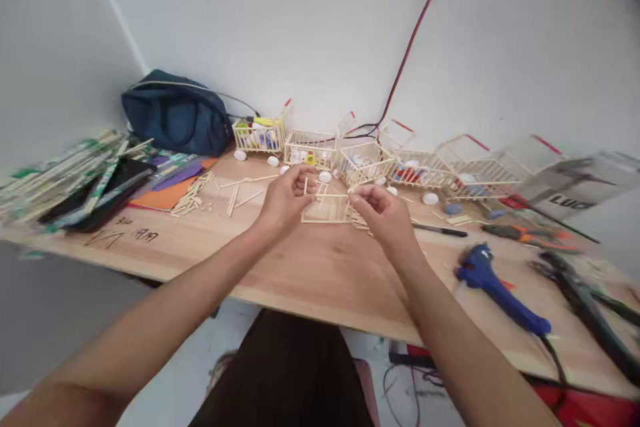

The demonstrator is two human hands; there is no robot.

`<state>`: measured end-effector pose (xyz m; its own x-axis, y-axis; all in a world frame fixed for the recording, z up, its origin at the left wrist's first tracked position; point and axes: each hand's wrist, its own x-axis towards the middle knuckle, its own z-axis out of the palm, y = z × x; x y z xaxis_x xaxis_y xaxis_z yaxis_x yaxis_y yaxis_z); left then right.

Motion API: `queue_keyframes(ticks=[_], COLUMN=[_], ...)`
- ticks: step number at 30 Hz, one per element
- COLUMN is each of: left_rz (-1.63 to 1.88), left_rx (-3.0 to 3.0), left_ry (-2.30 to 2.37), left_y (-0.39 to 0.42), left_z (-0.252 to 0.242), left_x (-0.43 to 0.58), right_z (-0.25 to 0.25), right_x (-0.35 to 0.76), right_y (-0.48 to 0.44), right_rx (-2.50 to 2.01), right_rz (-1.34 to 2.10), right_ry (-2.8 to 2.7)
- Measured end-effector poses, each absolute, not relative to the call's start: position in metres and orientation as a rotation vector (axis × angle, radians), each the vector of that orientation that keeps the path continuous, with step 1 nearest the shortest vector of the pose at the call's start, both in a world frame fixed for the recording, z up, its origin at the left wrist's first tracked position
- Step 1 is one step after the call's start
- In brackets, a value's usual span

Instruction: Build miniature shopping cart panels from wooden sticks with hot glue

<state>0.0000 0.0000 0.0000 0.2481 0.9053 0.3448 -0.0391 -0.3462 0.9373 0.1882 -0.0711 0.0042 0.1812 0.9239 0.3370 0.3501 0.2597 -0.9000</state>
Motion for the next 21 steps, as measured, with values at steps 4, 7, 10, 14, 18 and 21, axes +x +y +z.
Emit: queue_keyframes(ticks=[4,7,10,14,18,21], left_rz=[1.169,1.07,0.998,0.926,0.867,0.852], left_rx=[1.447,1.4,1.513,1.737,1.748,1.639], left_ry=[0.84,0.879,0.962,1.081,1.034,0.958], left_y=[0.002,0.001,-0.001,-0.002,-0.002,-0.005], left_z=[-0.004,-0.008,-0.012,-0.016,-0.014,-0.012], left_x=[-0.002,-0.002,-0.003,-0.005,-0.005,-0.002], right_z=[0.004,0.004,0.004,0.004,0.003,0.002], right_x=[0.183,0.18,0.178,0.175,0.172,0.171], right_y=[-0.068,-0.07,-0.072,-0.072,-0.073,-0.073], right_rx=[-1.3,-1.323,-1.35,-1.347,-1.376,-1.392], right_rz=[0.65,0.628,0.588,0.568,0.566,0.548], right_ry=[-1.398,-1.418,-1.444,-1.451,-1.471,-1.475])
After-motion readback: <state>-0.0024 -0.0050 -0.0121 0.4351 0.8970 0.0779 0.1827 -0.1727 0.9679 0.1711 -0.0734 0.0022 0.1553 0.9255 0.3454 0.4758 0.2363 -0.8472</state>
